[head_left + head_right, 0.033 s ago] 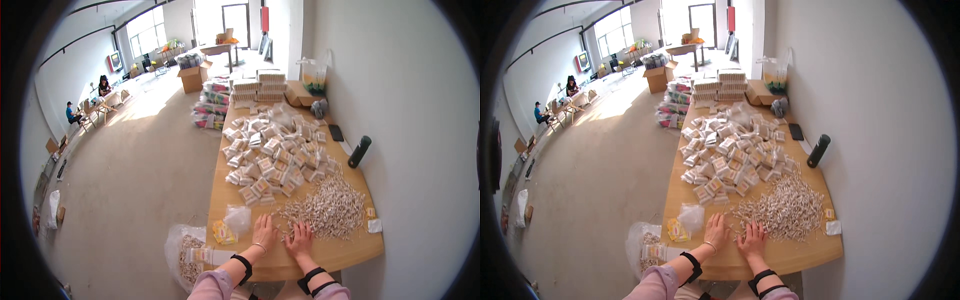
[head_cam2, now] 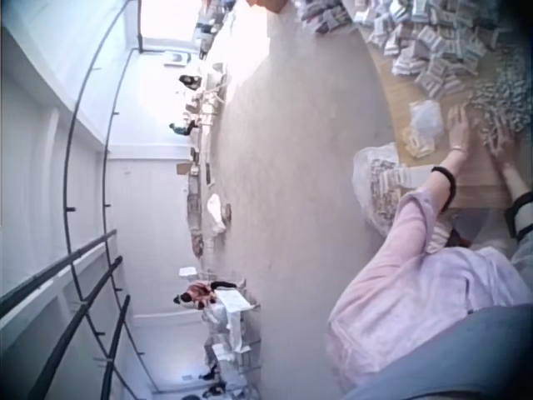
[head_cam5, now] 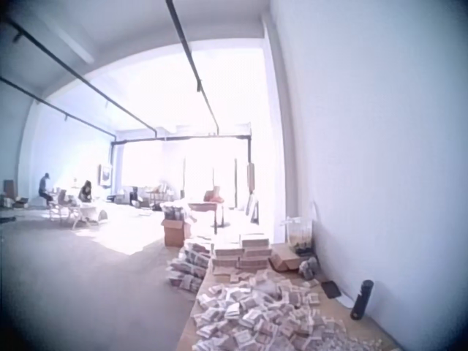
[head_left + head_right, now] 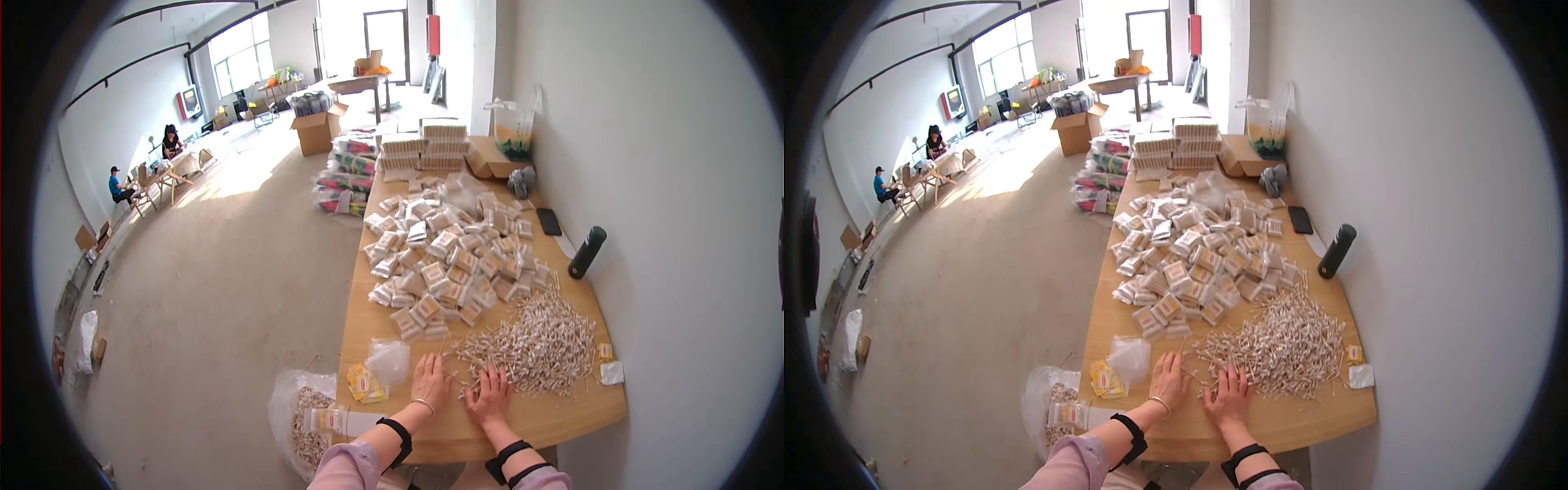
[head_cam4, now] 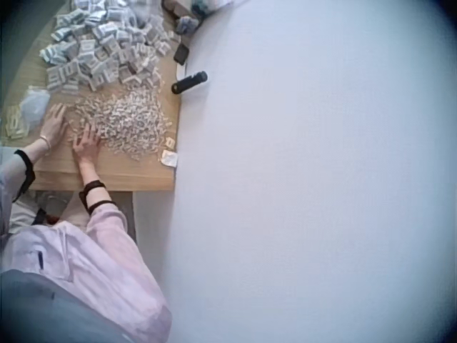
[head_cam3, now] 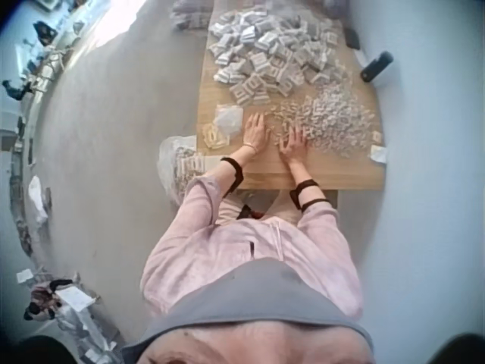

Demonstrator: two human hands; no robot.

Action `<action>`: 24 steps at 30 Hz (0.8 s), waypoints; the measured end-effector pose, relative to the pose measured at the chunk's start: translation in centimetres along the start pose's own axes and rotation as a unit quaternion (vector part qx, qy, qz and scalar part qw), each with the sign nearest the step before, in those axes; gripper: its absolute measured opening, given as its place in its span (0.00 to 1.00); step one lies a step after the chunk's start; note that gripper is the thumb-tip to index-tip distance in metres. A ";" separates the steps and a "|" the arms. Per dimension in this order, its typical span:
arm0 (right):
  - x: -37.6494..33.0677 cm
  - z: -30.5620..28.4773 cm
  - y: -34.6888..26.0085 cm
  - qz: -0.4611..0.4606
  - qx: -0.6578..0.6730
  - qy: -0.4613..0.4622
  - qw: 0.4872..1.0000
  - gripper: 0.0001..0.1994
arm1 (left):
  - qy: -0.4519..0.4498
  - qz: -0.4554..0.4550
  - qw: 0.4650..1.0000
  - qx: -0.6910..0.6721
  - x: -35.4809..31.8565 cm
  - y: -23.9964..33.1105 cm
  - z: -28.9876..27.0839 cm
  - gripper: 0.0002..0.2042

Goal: Manually sorting and packaging medical swabs into small plastic bags.

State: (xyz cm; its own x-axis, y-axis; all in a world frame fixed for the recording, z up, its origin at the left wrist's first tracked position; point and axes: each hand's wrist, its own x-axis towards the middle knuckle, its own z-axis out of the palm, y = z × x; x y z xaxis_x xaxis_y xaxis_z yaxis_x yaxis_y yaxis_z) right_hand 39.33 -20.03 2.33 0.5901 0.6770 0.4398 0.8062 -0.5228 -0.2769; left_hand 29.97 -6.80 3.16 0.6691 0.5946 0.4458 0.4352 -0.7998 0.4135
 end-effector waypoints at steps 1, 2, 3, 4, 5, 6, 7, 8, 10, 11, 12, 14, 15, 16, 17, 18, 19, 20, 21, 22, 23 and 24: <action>0.2 -0.5 -0.3 0.002 -0.001 -0.008 1.000 0.27 | -0.006 -0.029 1.000 0.008 0.2 -0.2 0.0 0.24; 0.2 -0.7 -0.4 0.005 -0.002 -0.016 1.000 0.27 | 0.000 -0.028 1.000 0.008 0.6 -0.5 0.2 0.24; 0.2 -0.6 -0.5 0.011 0.002 -0.024 1.000 0.28 | -0.010 -0.026 1.000 -0.006 1.1 -0.9 0.3 0.20; 0.3 -0.6 -0.4 0.008 0.003 -0.019 1.000 0.28 | -0.020 -0.024 0.999 -0.019 1.6 -1.3 0.3 0.16; 0.4 -0.6 -0.4 0.008 -0.002 -0.024 1.000 0.28 | -0.015 -0.023 0.999 -0.019 1.9 -1.6 0.6 0.16; 0.4 -0.6 -0.3 0.008 -0.006 -0.030 1.000 0.29 | -0.035 -0.036 0.998 -0.038 2.2 -2.0 0.8 0.12; 0.4 -0.6 -0.3 0.007 -0.006 -0.026 1.000 0.29 | -0.056 -0.048 0.995 -0.059 2.5 -2.0 0.8 0.09; 0.4 -0.6 -0.3 0.011 -0.009 -0.032 0.999 0.29 | -0.053 -0.046 0.996 -0.059 2.5 -2.0 0.8 0.09; 0.4 -0.4 -0.2 0.014 -0.011 -0.035 0.999 0.29 | -0.075 -0.062 0.994 -0.056 2.4 -2.1 0.7 0.06; 0.5 -0.3 -0.1 0.014 -0.009 -0.033 0.999 0.29 | -0.073 -0.060 0.994 -0.056 2.3 -2.2 0.8 0.06; 0.4 -0.2 -0.1 0.013 -0.008 -0.032 0.999 0.28 | -0.058 -0.067 0.994 -0.069 2.0 -2.4 0.9 0.05; 0.4 -0.1 -0.1 0.016 -0.007 -0.035 0.999 0.28 | -0.040 -0.075 0.993 -0.083 1.7 -2.5 0.8 0.04; 0.3 -0.1 -0.2 0.020 -0.006 -0.039 0.999 0.28 | -0.050 -0.081 0.991 -0.091 1.4 -2.6 0.7 0.04; 0.2 -0.1 -0.1 0.018 -0.006 -0.038 0.999 0.28 | -0.060 -0.088 0.989 -0.100 1.1 -2.5 0.4 0.04; 0.2 -0.1 0.0 0.019 -0.011 -0.036 0.999 0.28 | -0.058 -0.088 0.989 -0.100 0.7 -2.5 0.2 0.04; 0.2 0.0 0.1 0.020 -0.017 -0.034 0.999 0.28 | -0.066 -0.084 0.988 -0.112 0.2 -2.3 0.0 0.05; 0.1 0.1 0.1 0.020 -0.016 -0.034 0.999 0.28 | -0.076 -0.080 0.986 -0.123 -0.2 -2.4 -0.2 0.05; 0.1 0.2 0.1 0.019 -0.015 -0.032 0.999 0.28 | -0.076 -0.080 0.986 -0.123 -0.7 -2.6 -0.3 0.05; 0.1 0.2 0.2 0.019 -0.013 -0.030 0.999 0.28 | -0.082 -0.060 0.988 -0.115 -1.2 -2.7 -0.4 0.06; 0.0 0.1 0.1 0.019 -0.014 -0.029 0.999 0.28 | -0.087 -0.039 0.990 -0.107 -1.6 -2.8 -0.6 0.06; 0.0 0.0 -0.1 0.015 -0.014 -0.024 1.000 0.28 | -0.086 -0.039 0.990 -0.108 -2.1 -2.7 -0.7 0.06; 0.0 -0.2 -0.2 0.012 -0.014 -0.019 1.000 0.29 | -0.078 -0.039 0.987 -0.137 -2.7 -2.6 -0.9 0.08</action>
State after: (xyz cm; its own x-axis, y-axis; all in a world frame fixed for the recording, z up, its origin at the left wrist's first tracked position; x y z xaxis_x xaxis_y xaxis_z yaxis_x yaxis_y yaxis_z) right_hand 39.18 -20.02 2.59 0.6112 0.6826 0.4005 0.7904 -0.5529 -0.2638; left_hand 26.47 -6.27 1.59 0.7336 0.6167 0.2856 0.3246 -0.6871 0.6500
